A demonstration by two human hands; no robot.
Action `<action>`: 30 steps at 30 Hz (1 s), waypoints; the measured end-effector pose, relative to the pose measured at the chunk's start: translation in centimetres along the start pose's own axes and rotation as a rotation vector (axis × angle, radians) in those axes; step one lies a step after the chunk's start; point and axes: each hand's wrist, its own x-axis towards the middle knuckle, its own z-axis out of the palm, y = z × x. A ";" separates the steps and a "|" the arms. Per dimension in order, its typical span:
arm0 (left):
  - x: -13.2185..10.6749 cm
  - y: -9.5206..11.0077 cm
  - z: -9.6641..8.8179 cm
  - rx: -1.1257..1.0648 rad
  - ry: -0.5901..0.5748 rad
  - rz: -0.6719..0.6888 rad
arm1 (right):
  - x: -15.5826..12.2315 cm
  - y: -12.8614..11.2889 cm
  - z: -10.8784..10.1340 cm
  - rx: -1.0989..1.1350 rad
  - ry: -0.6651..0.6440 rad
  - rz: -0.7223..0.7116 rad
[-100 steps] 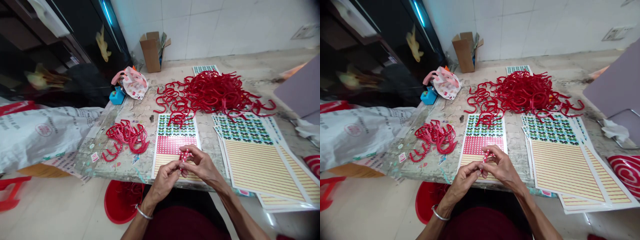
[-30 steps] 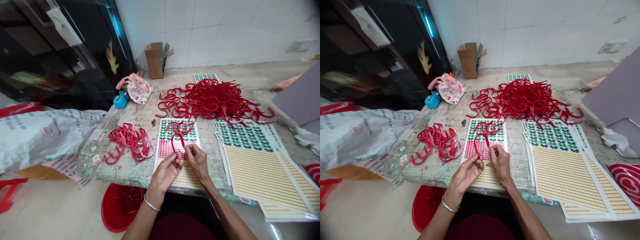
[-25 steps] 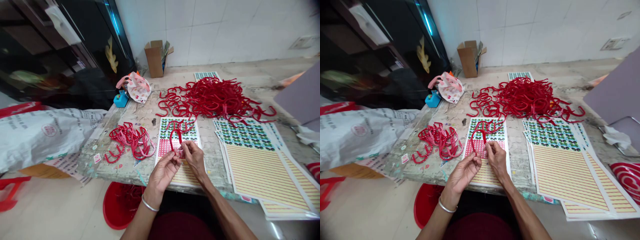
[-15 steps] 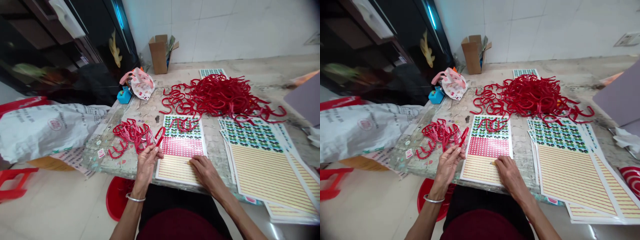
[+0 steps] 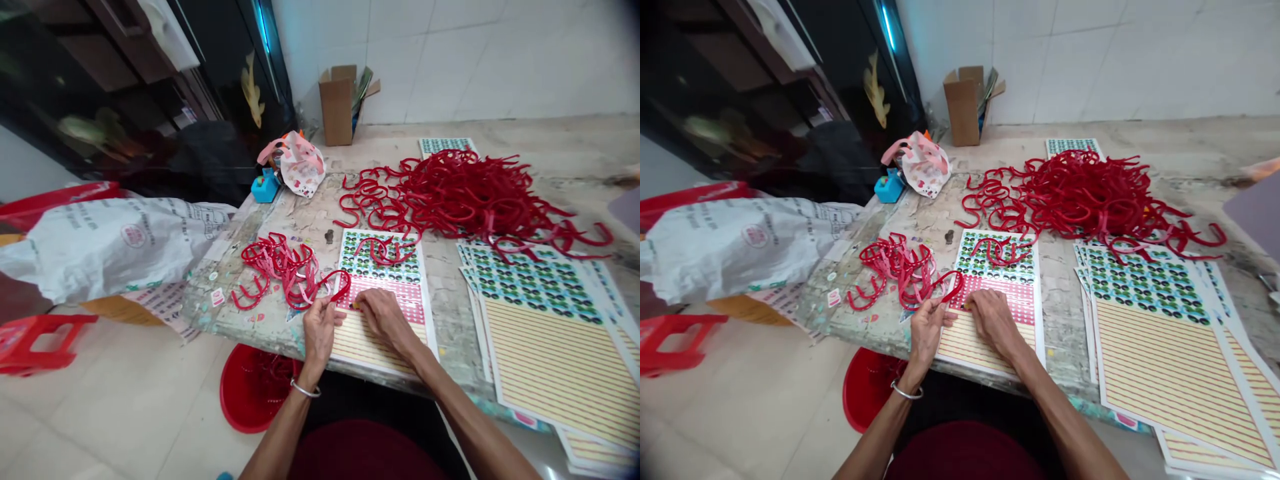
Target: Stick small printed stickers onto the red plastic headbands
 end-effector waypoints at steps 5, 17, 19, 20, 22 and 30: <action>0.2 -0.2 0.0 0.022 -0.016 0.014 | 1.5 0.3 1.7 -0.120 0.024 -0.076; 0.2 0.0 0.1 0.078 -0.020 0.034 | 2.3 0.1 1.6 -0.101 -0.034 -0.125; 0.2 0.0 0.1 0.088 -0.015 0.037 | 2.4 0.1 1.7 -0.073 -0.030 -0.113; 0.2 0.0 0.1 0.093 -0.013 0.039 | 2.4 0.2 1.8 -0.057 -0.027 -0.105; 0.2 0.0 0.1 0.102 -0.010 0.042 | 2.4 0.2 1.9 -0.037 -0.014 -0.091; 0.3 -0.1 0.2 0.126 -0.010 0.049 | 1.7 0.2 -0.3 0.404 0.184 0.134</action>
